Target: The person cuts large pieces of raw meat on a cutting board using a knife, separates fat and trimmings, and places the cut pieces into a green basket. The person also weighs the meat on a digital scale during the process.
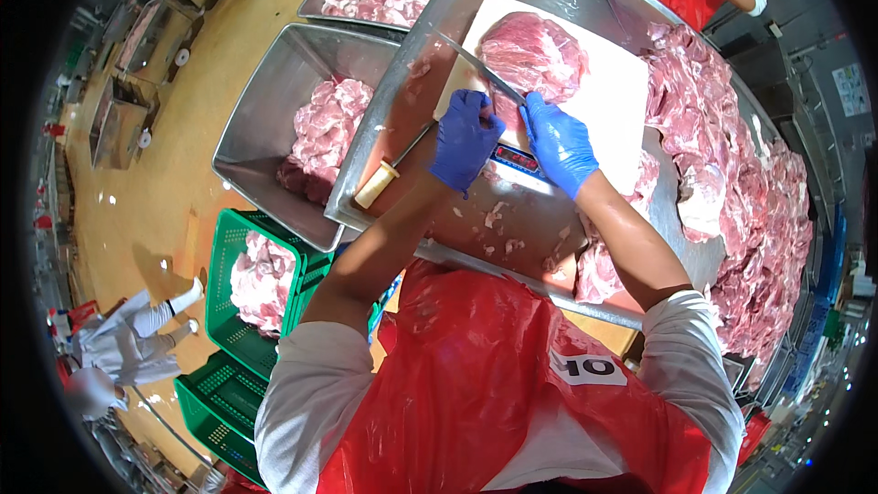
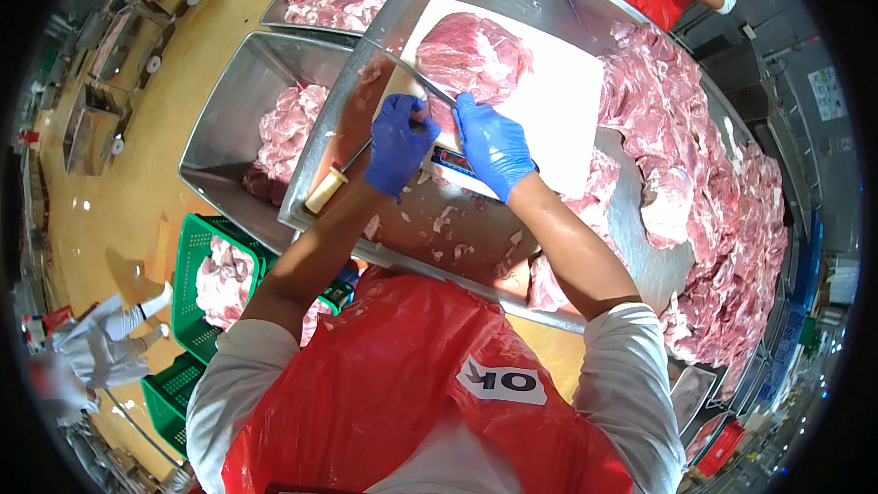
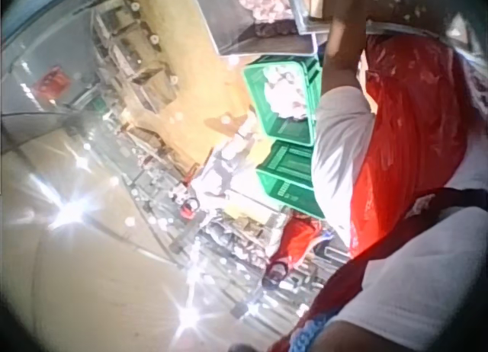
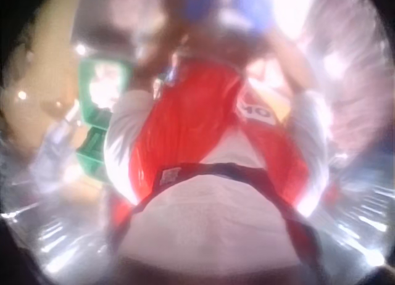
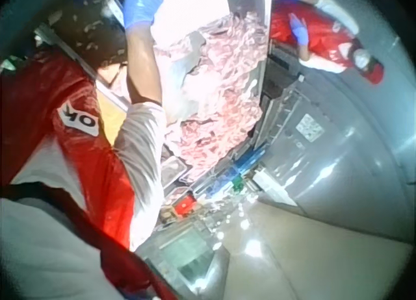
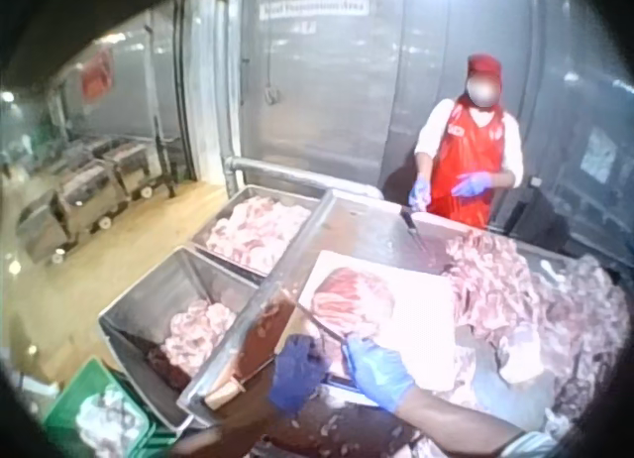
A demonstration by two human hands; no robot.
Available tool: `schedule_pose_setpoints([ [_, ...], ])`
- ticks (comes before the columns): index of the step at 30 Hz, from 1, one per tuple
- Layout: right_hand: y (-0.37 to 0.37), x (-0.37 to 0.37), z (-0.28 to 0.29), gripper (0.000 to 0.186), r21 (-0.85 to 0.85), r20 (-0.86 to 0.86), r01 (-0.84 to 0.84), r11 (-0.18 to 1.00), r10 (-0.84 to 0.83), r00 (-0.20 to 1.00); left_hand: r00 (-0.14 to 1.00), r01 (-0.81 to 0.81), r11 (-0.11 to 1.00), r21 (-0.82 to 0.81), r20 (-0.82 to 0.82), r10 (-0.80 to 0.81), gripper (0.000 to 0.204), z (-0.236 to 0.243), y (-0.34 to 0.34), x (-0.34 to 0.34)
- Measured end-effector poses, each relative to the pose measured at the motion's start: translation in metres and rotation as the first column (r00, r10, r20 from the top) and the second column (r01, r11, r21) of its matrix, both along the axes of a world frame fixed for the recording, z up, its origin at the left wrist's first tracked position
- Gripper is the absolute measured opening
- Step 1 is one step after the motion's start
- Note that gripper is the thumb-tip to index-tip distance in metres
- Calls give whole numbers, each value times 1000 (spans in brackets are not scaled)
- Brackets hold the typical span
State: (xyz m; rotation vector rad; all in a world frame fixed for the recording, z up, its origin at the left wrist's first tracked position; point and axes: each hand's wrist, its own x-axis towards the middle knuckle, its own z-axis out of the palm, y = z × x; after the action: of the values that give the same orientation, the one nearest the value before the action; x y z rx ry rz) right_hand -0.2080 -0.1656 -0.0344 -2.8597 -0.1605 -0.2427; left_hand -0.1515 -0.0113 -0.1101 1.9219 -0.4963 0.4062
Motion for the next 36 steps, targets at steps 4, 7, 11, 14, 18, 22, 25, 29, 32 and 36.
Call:
schedule_pose_setpoints([
  [4,-5,-14,-4,14,-42,-154,30,999,-37,987,997,4,999,-53,-73,-8,15,-2,7,-3],
  [7,-40,-52,2,12,-95,-252,16,995,-39,967,995,55,998,-18,-81,-56,13,-3,14,0],
  [11,-41,-50,13,15,-216,-385,70,974,-150,911,988,135,989,-51,-63,-139,11,-4,16,4],
  [14,-20,-17,-1,16,-188,-248,-29,982,-19,969,973,150,989,-4,-174,-149,9,5,14,-3],
  [18,-1,22,-11,16,-244,-321,-72,967,-11,947,981,125,986,109,134,-139,7,-16,13,2],
  [22,-66,-26,-24,34,-192,-351,-87,978,15,936,984,178,981,72,7,-179,11,-6,26,7],
  [25,-86,-35,-16,33,-213,-439,-107,971,2,898,963,250,968,-23,-96,-251,11,-9,15,-5],
  [29,-26,3,-3,20,-240,-346,-223,945,132,929,977,190,982,17,-104,-187,13,4,10,-25],
  [32,-32,3,-10,21,-225,-325,-259,939,178,929,959,260,964,57,-129,-251,13,10,18,-27],
  [36,-122,-69,-5,16,-314,-427,-254,915,102,898,935,248,969,16,-265,-235,14,40,40,-29],
])
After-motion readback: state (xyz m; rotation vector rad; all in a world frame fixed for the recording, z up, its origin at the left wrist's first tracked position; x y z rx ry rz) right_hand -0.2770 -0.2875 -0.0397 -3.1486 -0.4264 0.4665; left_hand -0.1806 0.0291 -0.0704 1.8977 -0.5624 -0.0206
